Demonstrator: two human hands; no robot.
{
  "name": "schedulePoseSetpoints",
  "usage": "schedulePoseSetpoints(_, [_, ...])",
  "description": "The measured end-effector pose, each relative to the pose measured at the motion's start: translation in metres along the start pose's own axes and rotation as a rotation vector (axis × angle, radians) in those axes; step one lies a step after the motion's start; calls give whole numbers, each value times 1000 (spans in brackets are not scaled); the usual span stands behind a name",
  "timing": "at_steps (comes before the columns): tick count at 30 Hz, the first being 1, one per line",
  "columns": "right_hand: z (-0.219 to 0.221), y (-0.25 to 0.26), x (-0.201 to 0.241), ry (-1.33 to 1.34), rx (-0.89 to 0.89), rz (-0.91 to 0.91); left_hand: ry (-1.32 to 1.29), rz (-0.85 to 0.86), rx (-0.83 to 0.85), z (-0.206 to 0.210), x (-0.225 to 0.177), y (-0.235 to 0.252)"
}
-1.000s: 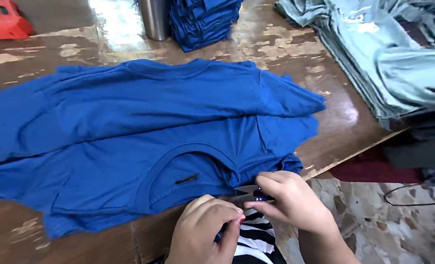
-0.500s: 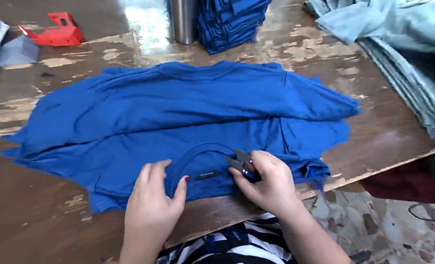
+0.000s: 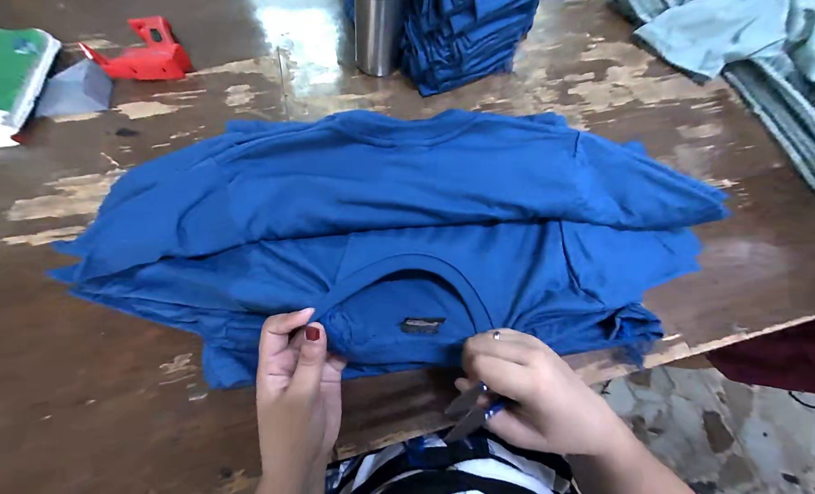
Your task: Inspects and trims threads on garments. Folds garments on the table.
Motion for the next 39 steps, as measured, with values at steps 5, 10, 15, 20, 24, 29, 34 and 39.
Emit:
schedulePoseSetpoints(5, [12,21,-9,58,-44,157,3,91,156,1,2,-11])
schedulePoseSetpoints(10, [20,30,-10,-117,-61,217,184,186,52,-1,2,-22])
schedulePoseSetpoints(15, [28,40,0,-289,-65,205,270,214,124,1,-5,-27])
schedulePoseSetpoints(20, [31,44,4,-248,-66,164,311,243,127,0,-13,-28])
schedulePoseSetpoints(24, [31,42,6,-236,-66,172,317,247,153,3,-15,-29])
schedulePoseSetpoints(29, [31,48,4,-227,-74,198,305,242,163,4,-12,-31])
schedulePoseSetpoints(34, [20,52,6,130,-129,179,401,342,155,4,-17,-32])
schedulePoseSetpoints(39, [44,64,12,932,-219,-13,707,483,585,37,-51,-55])
Point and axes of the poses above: each hand's wrist, its own y-axis towards the middle knuckle, its own z-axis out of the palm, x = y × z, the point moved 9 cm from there along y, towards the middle knuckle, and after that the axes turned 8 degrees about x, right-handed, at the moved point
